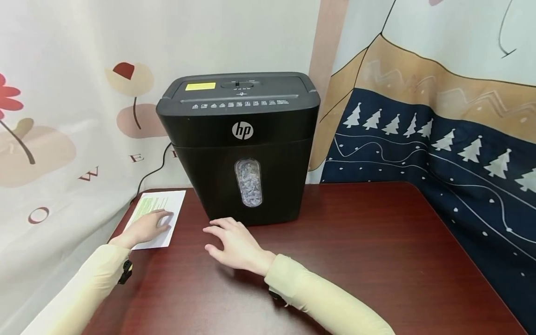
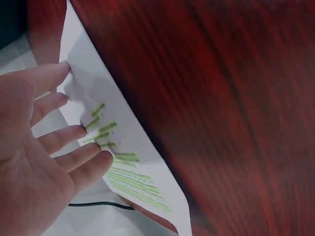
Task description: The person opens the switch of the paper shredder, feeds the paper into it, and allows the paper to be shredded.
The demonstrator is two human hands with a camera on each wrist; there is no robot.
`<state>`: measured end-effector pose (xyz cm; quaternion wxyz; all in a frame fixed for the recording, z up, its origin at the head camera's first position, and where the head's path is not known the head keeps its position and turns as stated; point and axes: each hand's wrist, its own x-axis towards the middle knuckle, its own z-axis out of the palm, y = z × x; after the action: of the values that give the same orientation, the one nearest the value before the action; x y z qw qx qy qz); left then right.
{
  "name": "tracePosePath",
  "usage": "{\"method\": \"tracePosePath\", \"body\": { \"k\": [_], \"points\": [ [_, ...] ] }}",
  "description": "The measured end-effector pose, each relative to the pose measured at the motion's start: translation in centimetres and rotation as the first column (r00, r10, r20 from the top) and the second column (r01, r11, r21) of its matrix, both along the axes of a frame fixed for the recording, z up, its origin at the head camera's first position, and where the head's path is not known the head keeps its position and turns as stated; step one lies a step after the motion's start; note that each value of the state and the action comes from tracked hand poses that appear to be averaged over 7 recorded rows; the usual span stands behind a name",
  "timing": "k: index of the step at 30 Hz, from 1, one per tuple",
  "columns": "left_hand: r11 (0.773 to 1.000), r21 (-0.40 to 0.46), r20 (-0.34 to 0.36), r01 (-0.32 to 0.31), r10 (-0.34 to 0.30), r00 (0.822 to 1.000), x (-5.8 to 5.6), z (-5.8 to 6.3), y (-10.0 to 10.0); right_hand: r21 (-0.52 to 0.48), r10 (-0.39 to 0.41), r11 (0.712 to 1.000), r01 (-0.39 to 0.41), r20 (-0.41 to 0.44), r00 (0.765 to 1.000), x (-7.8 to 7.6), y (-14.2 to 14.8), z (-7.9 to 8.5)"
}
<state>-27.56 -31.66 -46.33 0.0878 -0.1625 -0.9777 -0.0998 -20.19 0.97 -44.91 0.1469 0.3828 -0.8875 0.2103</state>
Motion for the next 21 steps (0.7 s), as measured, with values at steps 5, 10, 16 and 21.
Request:
{"method": "tracePosePath", "body": {
  "k": [5,10,16,21],
  "points": [
    [1.0,-0.029,0.006,0.001,-0.001,1.0,1.1,0.2,1.1,0.109,-0.009,0.994,0.006,0.029,1.0,-0.6,-1.6,-0.3],
    [0.999,-0.046,0.023,0.019,-0.018,1.0,2.2,0.3,2.7,0.189,-0.041,0.981,0.031,0.049,0.998,-1.0,-2.4,-0.9],
    [1.0,0.002,0.062,0.031,-0.031,0.998,3.4,0.4,4.3,0.26,-0.082,0.963,0.07,0.035,0.996,-1.1,-3.0,-1.5],
    [0.996,0.091,0.01,-0.021,0.02,1.0,3.4,0.5,4.3,0.322,-0.141,0.938,0.13,0.012,0.99,-0.9,-3.7,-1.9]
  ]
}}
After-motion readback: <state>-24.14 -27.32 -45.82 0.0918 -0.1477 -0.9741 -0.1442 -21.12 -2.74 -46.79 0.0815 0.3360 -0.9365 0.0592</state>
